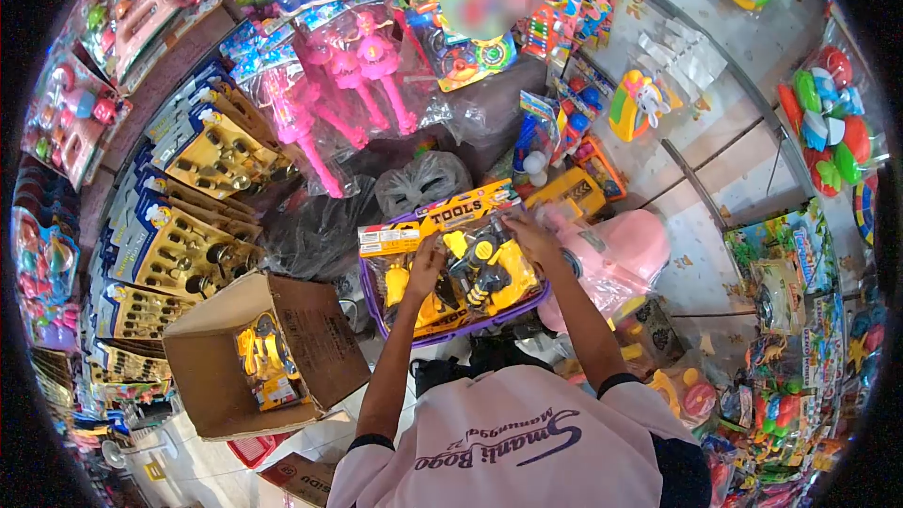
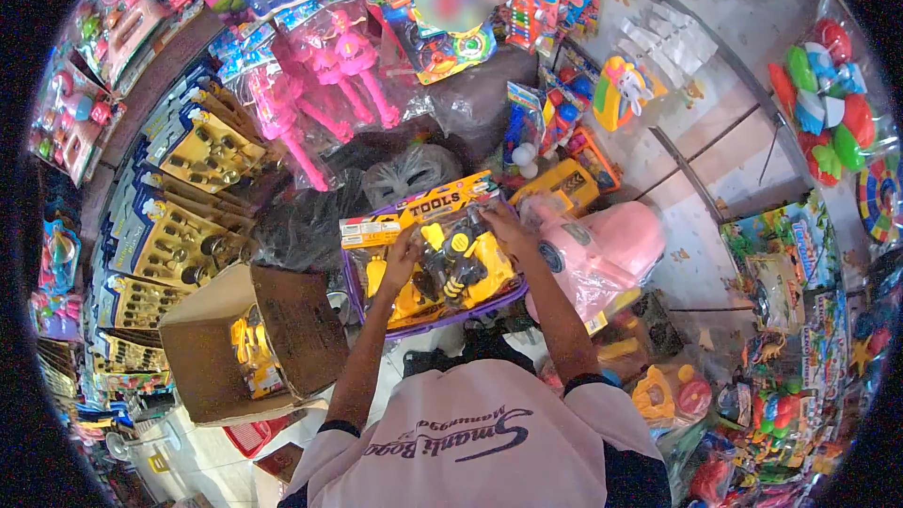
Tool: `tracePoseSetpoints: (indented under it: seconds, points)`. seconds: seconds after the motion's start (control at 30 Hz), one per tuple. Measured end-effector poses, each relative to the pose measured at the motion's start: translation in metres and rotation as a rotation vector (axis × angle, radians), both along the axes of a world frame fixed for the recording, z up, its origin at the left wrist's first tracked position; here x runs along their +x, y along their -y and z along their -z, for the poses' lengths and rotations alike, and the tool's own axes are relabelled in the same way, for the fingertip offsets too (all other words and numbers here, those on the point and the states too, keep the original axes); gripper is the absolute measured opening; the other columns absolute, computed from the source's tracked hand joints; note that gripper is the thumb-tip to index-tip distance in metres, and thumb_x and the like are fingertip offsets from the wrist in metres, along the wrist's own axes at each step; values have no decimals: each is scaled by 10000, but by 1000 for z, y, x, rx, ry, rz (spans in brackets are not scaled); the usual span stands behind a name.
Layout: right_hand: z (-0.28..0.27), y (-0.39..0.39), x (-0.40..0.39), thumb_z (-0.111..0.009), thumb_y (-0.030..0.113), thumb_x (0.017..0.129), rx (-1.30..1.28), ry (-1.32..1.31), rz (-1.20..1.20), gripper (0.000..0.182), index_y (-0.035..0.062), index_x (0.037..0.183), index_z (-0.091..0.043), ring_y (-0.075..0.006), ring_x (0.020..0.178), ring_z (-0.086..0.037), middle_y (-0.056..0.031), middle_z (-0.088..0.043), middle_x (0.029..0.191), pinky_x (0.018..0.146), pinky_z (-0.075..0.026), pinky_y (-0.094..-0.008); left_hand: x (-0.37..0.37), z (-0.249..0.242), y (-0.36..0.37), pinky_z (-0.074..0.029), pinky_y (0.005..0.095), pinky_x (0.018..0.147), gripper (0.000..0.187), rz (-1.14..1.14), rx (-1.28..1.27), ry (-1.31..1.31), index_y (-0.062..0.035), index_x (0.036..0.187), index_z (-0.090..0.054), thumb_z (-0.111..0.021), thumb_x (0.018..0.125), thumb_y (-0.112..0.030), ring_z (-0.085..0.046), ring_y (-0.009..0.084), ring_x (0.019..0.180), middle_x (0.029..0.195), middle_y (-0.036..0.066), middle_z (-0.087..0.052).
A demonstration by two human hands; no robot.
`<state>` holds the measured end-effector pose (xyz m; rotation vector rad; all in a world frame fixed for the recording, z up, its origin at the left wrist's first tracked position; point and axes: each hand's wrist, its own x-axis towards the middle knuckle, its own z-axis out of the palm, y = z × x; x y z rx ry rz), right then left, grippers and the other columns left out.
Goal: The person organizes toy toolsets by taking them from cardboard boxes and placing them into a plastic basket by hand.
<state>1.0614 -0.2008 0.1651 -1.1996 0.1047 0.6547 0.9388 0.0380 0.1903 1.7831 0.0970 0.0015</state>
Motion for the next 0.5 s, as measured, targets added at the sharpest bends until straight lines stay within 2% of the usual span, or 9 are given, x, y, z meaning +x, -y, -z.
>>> tracePoseSetpoints:
  seconds: [0.03, 0.07, 0.1, 0.17, 0.2, 0.3, 0.4, 0.5]
  points:
    - [9, 1, 0, -609, 159, 867, -95, 108, -48, 372, 41, 1201, -497, -170, 964, -567, -73, -599, 1069, 828, -462, -296, 0, 5, 0, -454, 327, 732, 427, 26, 126, 23, -35, 1331, -387, -472, 938, -177, -526, 179, 770, 1061, 119, -513]
    - [12, 0, -1, -610, 169, 867, -189, 216, -98, 388, 32, 1210, -490, -176, 967, -566, -80, -599, 1073, 822, -463, -296, 5, 46, -10, -451, 367, 787, 466, 69, 339, 163, -37, 1351, -360, -483, 929, -191, -532, 257, 884, 1135, 169, -491]
    - [-45, -4, -19, -623, 223, 858, -308, 343, -120, 538, -8, 1286, -393, -188, 949, -569, -116, -594, 1078, 808, -464, -308, 10, 52, -12, -449, 406, 842, 507, 80, 555, 310, -39, 1372, -333, -494, 921, -206, -537, 336, 999, 1209, 219, -469]
    - [14, -1, -11, -615, 242, 855, -592, 517, -130, 616, -14, 1326, -311, -243, 934, -591, -182, -581, 1081, 805, -470, -345, 7, 64, -11, -437, 428, 882, 555, 120, 496, 84, -41, 1382, -306, -519, 901, -219, -479, 380, 1098, 1257, 238, -434]
    - [18, -2, -12, -611, 251, 853, -736, 603, -133, 657, -16, 1346, -270, -270, 926, -601, -214, -574, 1083, 803, -473, -363, 7, 63, -7, -431, 438, 902, 580, 140, 464, -29, -43, 1387, -292, -531, 891, -225, -450, 401, 1148, 1281, 248, -416]
    - [16, -7, -28, -586, 238, 855, -956, 918, 28, 698, -12, 1371, -188, -380, 906, -603, -303, -551, 1046, 801, -471, -452, 7, 63, 4, -439, 472, 895, 607, 58, 724, 58, -39, 1369, -301, -564, 862, -245, -482, 412, 1091, 1261, 245, -414]
    - [-42, -18, -45, -553, 254, 863, -1162, 624, -194, 688, -10, 1377, -179, -458, 913, -566, -345, -542, 1000, 796, -453, -526, 9, 30, 19, -444, 510, 873, 573, 78, 822, -162, -50, 1331, -350, -575, 852, -269, -474, 410, 1092, 1208, 231, -439]
    - [-14, -12, -46, -489, 348, 889, -1235, 718, -383, 672, 34, 1399, -185, -466, 901, -567, -327, -548, 1028, 792, -453, -537, 7, 24, 29, -459, 510, 843, 527, 77, 1025, -169, -69, 1299, -387, -573, 853, -280, -442, 398, 1130, 1162, 211, -460]
